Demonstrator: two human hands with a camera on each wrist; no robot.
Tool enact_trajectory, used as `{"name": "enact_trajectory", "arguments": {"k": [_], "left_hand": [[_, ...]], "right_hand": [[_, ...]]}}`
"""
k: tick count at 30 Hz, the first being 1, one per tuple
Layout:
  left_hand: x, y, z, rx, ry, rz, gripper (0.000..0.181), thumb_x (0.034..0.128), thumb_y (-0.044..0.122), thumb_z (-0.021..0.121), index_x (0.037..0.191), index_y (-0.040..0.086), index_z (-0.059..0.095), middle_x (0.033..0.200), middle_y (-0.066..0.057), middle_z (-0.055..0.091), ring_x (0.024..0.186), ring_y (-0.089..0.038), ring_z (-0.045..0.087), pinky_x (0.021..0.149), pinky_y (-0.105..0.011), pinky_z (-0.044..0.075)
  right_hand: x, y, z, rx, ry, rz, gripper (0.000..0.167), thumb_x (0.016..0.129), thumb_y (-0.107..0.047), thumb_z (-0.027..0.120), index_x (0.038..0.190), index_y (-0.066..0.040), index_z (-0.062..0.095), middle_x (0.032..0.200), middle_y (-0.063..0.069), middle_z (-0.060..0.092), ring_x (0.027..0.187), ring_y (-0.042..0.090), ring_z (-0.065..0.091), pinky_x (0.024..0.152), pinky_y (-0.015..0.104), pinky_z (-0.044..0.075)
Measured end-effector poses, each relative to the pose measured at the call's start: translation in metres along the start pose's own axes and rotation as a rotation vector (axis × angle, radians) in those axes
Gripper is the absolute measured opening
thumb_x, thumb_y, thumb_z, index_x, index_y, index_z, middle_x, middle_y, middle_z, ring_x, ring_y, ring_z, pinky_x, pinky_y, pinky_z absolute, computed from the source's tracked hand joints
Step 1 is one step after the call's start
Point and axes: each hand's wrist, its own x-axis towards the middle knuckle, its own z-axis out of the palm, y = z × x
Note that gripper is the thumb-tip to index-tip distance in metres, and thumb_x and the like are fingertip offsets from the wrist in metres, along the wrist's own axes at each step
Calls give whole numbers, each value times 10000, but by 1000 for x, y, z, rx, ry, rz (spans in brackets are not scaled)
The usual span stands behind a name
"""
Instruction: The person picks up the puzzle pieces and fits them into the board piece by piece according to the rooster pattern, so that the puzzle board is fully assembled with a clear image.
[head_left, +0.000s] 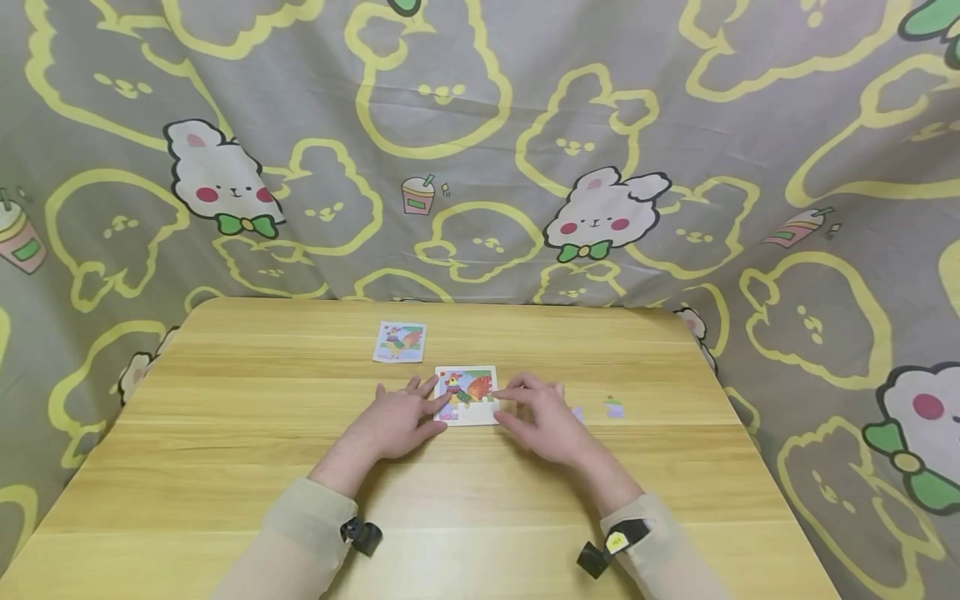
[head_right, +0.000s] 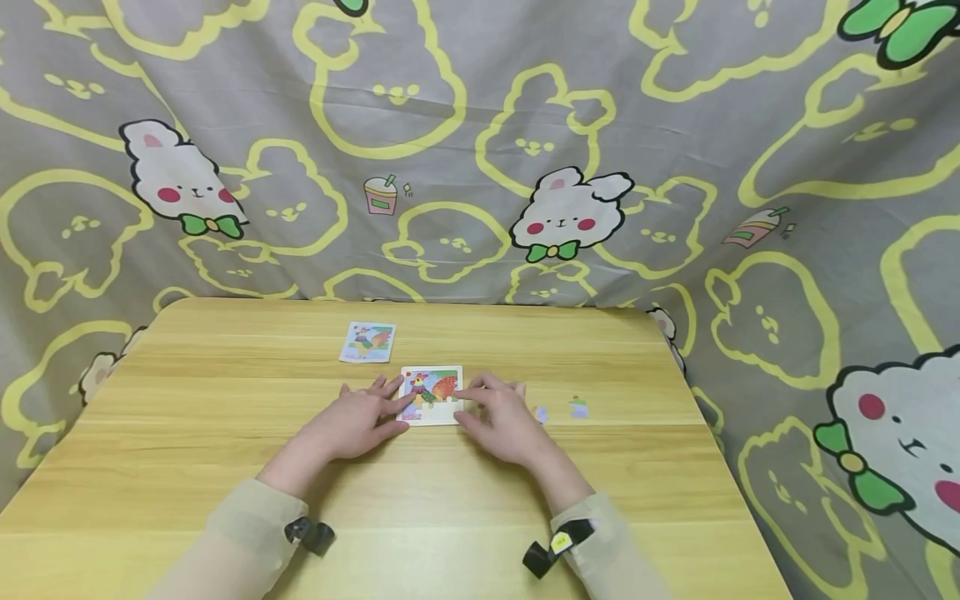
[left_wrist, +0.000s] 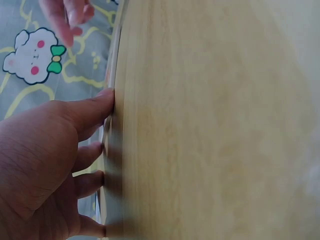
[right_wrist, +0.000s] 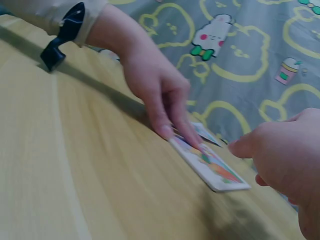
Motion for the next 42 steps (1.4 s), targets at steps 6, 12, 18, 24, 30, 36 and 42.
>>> {"name": "enact_trajectory", "arguments": {"k": [6, 12, 18, 24, 30, 36, 42], "left_hand": [[-1, -1, 0, -7, 3, 1, 547, 1081, 424, 604, 1580, 214, 532, 1693, -140, 333, 1523, -451, 325, 1060, -874, 210], [-1, 0, 0, -11, 4, 5, 548, 1081, 424, 602, 1583, 218, 528, 1694, -142, 330, 1524, -455, 319, 1062, -874, 205], [-1, -1, 1, -7, 2, 8, 563, 1076, 445, 603, 1588, 224, 520, 1694, -140, 326, 1520, -461, 321, 1056, -877, 210], [0, -3, 2, 0, 1, 3, 572, 1076, 458, 598, 1596, 238, 506, 1701, -121, 317, 1528, -446, 312, 1059, -874, 211], [0, -2, 2, -10, 2, 2, 572, 1073, 458, 604, 1593, 236, 511, 1701, -121, 317, 1525, -446, 318, 1060, -874, 209], [0, -3, 3, -21, 6, 0, 570, 1072, 455, 608, 1590, 239, 515, 1704, -119, 311, 1531, -441, 307, 1062, -874, 200], [0, -1, 1, -38, 3, -7, 572, 1068, 451, 618, 1588, 234, 518, 1703, -114, 315, 1530, -436, 314, 1071, -869, 190]], "right_hand": [[-16, 16, -20, -47, 18, 31, 386, 954, -193, 815, 1300, -37, 743, 1203, -11, 645, 929, 232, 627, 909, 450, 289], [-30, 27, -38, -54, -8, 78, 442, 949, -203, 819, 1340, -26, 711, 1256, 32, 653, 1021, 273, 647, 930, 466, 323], [-41, 38, -49, -78, -32, 100, 496, 938, -198, 831, 1372, -12, 680, 1252, 83, 659, 1006, 268, 638, 922, 475, 332], [-50, 47, -55, -97, -48, 144, 550, 904, -186, 862, 1387, -13, 666, 1182, 67, 662, 972, 237, 625, 909, 467, 324], [-61, 58, -59, -134, -57, 209, 533, 930, -229, 841, 1396, -36, 665, 1207, 32, 659, 1063, 231, 628, 960, 532, 336], [-67, 64, -63, -146, -44, 242, 454, 946, -269, 831, 1323, -50, 707, 1170, 9, 658, 1041, 222, 610, 883, 461, 316], [-68, 66, -64, -134, -40, 267, 389, 958, -290, 819, 1254, -55, 727, 1121, 7, 638, 934, 193, 541, 827, 424, 274]]}}
